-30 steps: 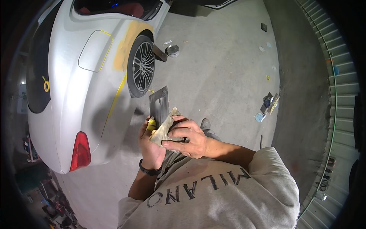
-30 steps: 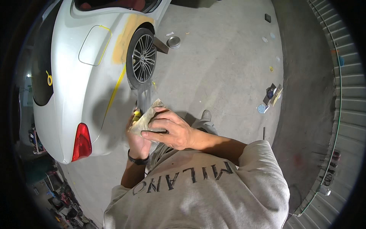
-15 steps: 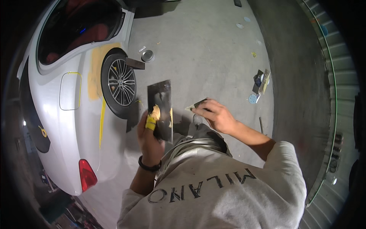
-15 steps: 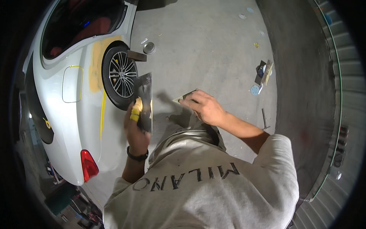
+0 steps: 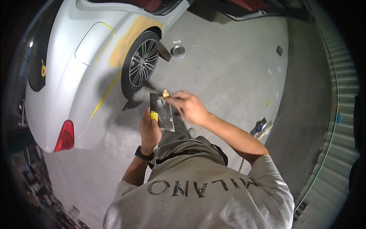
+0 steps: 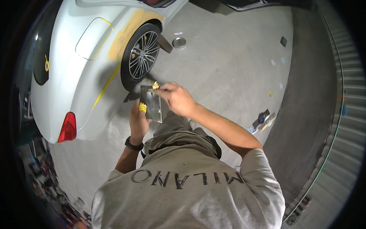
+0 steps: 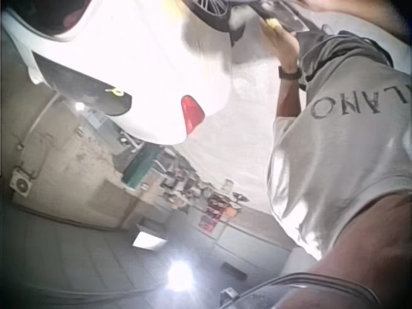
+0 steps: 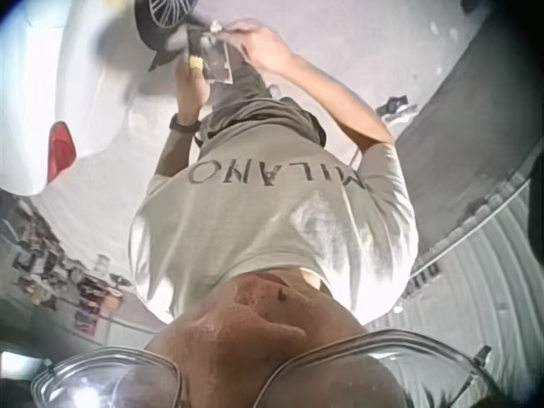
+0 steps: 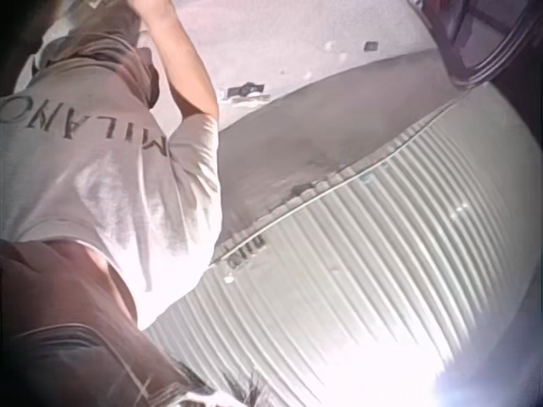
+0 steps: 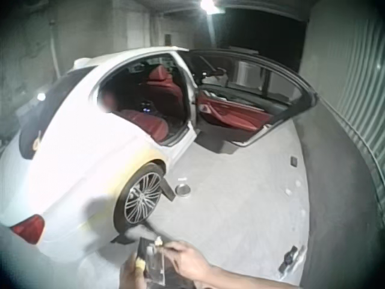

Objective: The person applies a beige body filler to the rear quarter panel of a white car using a metal spreader. They repeatedly load filler onto the spreader and smooth it over the curved surface around the wheel arch, occasionally wiping the spreader with a yellow cloth.

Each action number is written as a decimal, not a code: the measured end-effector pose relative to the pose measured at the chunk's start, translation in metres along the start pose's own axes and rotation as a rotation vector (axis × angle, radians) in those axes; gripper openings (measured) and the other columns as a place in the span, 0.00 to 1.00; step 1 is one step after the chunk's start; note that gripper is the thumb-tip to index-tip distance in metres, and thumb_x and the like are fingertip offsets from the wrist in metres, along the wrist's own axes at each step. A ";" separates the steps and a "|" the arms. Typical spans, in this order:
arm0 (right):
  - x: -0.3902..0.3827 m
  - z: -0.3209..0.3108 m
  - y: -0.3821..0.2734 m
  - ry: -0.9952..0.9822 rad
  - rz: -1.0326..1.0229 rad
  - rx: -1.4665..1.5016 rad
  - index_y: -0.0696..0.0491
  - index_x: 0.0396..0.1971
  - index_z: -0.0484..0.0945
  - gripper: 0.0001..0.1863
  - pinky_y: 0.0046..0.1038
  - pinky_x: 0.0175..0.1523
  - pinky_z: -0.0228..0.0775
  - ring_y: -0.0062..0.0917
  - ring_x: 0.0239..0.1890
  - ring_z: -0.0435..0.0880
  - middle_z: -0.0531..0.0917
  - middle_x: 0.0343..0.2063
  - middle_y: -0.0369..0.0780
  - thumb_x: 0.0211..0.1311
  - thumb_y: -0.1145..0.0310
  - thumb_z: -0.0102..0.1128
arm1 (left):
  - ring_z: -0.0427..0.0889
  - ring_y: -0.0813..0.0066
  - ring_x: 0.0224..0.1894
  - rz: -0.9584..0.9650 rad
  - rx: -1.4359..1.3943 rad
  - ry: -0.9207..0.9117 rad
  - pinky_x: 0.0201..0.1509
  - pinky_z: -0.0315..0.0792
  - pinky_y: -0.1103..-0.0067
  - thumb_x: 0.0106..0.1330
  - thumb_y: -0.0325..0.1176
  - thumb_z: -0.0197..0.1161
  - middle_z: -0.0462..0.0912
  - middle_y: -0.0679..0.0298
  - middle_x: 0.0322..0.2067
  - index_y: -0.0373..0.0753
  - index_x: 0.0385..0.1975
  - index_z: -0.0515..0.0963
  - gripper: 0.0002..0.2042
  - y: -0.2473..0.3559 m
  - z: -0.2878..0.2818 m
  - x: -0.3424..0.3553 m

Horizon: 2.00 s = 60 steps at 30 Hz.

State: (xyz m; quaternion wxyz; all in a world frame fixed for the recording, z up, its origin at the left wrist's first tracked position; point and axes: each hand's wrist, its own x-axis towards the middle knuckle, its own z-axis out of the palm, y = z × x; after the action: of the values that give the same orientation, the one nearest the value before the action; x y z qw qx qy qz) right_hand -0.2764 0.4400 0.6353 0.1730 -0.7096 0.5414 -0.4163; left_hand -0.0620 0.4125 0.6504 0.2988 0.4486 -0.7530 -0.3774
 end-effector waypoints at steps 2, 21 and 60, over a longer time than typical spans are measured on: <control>0.045 0.024 0.040 -0.022 0.221 0.135 0.52 0.52 0.86 0.14 0.33 0.43 0.80 0.33 0.36 0.85 0.85 0.36 0.41 0.67 0.75 0.63 | 0.78 0.55 0.33 -0.017 -0.020 0.033 0.37 0.72 0.67 0.57 0.21 0.55 0.79 0.52 0.36 0.28 0.47 0.76 0.16 -0.023 -0.016 0.006; 0.173 -0.104 0.082 -0.156 0.743 0.460 0.58 0.40 0.78 0.16 0.24 0.34 0.73 0.14 0.29 0.80 0.84 0.27 0.34 0.71 0.59 0.69 | 0.79 0.83 0.39 -0.071 -0.726 -0.441 0.47 0.74 0.84 0.69 0.20 0.56 0.85 0.64 0.38 0.23 0.62 0.74 0.21 -0.010 -0.035 0.196; 0.194 -0.341 0.249 0.050 0.262 0.246 0.58 0.47 0.73 0.23 0.40 0.30 0.76 0.48 0.23 0.84 0.83 0.23 0.51 0.56 0.67 0.72 | 0.66 0.52 0.75 -0.103 -1.188 -0.039 0.80 0.57 0.62 0.70 0.42 0.41 0.66 0.44 0.72 0.22 0.73 0.59 0.35 0.215 0.202 0.361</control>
State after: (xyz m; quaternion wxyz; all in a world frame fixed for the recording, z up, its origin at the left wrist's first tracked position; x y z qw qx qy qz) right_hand -0.6842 0.2445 0.7427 0.2978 -0.5958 0.5784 -0.4710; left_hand -0.4695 0.2153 0.7619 0.4662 0.2335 -0.3955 -0.7561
